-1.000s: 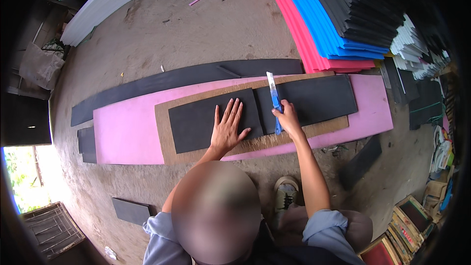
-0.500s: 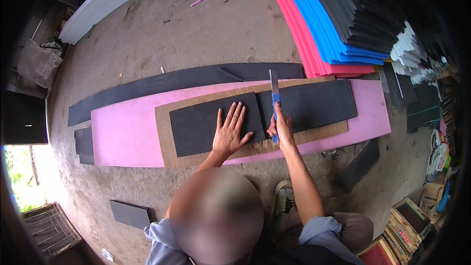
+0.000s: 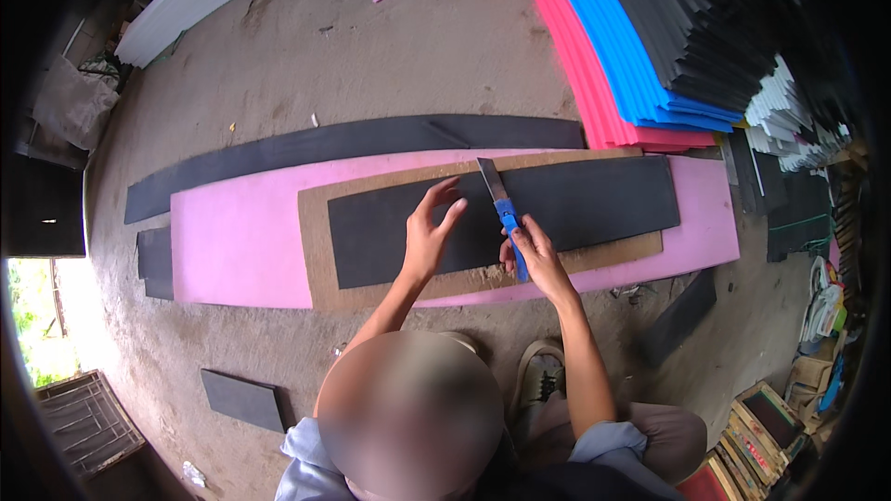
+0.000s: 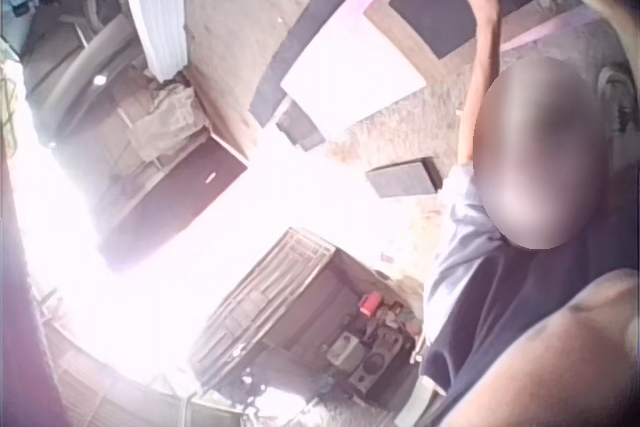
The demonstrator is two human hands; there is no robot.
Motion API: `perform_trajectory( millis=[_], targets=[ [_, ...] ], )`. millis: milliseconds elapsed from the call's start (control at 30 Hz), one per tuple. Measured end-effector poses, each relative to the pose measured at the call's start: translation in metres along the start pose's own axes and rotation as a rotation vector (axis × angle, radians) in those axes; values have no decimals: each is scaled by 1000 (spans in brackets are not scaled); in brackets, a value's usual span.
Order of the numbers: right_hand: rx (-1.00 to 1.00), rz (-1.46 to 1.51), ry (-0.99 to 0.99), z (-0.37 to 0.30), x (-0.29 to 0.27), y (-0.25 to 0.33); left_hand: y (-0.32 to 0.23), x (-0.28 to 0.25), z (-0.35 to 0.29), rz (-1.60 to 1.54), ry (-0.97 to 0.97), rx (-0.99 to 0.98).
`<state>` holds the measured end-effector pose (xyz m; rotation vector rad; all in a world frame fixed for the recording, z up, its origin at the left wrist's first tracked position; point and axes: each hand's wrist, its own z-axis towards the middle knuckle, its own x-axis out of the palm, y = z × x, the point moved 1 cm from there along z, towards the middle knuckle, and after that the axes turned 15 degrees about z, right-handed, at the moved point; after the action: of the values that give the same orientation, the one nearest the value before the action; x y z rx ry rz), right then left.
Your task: The person sits on the floor and uses a utility knife to cut black foam sheets into rectangular pieces. They repeatedly align the foam on a pink mat, score the material, and separate the cut sections, stacking the finished pieces nearby.
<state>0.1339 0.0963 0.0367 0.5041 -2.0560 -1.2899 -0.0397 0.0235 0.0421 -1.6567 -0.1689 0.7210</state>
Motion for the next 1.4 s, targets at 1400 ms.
perform_trajectory(
  millis=[1400],
  targets=[
    [-192, -1345, -263, 60, 2, 1, 25, 15, -31, 1173, 307, 543]
  ],
)
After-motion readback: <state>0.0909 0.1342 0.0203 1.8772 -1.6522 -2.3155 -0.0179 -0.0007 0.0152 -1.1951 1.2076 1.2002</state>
